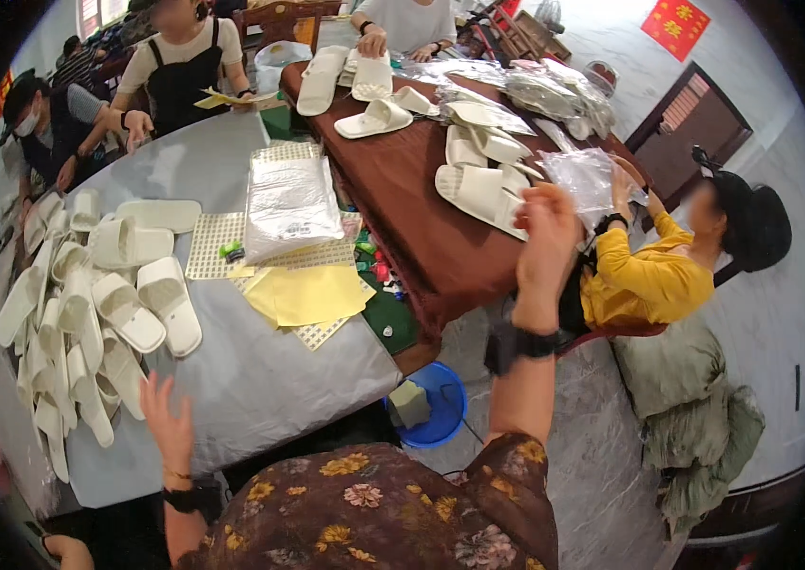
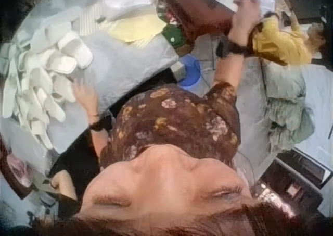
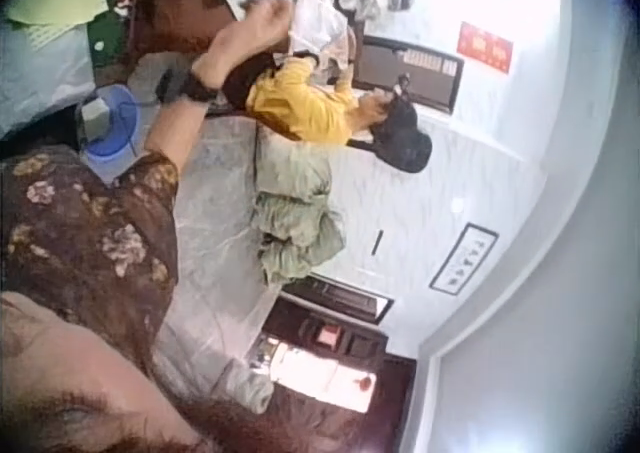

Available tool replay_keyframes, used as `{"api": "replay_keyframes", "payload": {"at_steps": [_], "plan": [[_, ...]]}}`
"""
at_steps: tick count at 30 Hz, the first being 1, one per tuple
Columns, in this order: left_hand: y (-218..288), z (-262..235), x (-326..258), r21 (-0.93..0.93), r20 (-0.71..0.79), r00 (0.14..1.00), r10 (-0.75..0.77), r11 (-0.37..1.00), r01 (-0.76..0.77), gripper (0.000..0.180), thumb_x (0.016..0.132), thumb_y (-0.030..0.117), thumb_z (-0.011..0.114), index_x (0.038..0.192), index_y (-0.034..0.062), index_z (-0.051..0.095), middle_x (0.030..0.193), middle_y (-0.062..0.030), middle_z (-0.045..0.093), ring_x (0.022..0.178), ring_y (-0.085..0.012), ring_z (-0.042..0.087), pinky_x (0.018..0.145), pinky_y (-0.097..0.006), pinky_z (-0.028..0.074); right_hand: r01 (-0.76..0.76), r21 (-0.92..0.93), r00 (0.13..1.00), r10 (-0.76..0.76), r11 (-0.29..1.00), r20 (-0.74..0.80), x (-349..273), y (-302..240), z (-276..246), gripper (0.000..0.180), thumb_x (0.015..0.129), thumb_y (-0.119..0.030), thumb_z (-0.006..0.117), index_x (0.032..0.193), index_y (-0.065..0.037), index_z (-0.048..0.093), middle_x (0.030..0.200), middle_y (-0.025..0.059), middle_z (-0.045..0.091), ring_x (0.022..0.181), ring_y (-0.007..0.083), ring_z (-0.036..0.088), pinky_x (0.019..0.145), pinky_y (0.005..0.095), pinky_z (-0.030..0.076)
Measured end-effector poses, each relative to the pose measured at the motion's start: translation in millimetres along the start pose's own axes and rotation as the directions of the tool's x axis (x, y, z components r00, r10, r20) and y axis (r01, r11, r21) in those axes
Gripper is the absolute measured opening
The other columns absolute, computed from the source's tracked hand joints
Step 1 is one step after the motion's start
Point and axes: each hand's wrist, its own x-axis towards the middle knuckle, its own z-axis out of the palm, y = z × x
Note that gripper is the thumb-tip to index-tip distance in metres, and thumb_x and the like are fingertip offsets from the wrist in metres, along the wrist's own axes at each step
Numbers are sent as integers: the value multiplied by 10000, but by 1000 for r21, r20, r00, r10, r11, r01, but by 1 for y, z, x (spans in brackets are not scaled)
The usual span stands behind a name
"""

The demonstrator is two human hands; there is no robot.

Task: Inspecting and sorting white slippers at a manufacturing workbench.

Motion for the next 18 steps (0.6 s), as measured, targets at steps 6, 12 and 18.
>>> {"api": "replay_keyframes", "payload": {"at_steps": [6, 12, 18], "plan": [[-1, 28, -61, -71, 46, 994, -94, 993, 97, 385, 826, 130, 673, 1187, 17, 601, 1394, -199, 469, 1364, -424, 338, 1125, -508, 279, -58, -889, 989, 145, 454, 9, 47, 193, -55, 631, 771, -287, 666, 1283, 52, 520, 1247, 303, 579, 1177, 437, 555, 1017, 452, 435], [12, 27, -58, -169, 25, 997, -80, 982, 83, 396, 809, 164, 694, 1172, 26, 620, 1337, -209, 511, 1307, -432, 400, 1094, -490, 334, -165, -869, 946, 324, 467, -6, 93, 237, -89, 483, 731, -210, 737, 1086, 100, 629, 1044, 223, 677, 982, 353, 644, 876, 392, 494], [8, 15, -74, -144, 15, 982, -189, 971, 189, 420, 810, 206, 698, 1188, 38, 625, 1322, -206, 519, 1306, -421, 409, 1083, -485, 351, -431, -196, 876, 461, 881, 144, 77, 177, -9, 121, 887, -143, 682, 824, -89, 594, 715, 9, 565, 622, 146, 545, 574, 301, 425]]}}
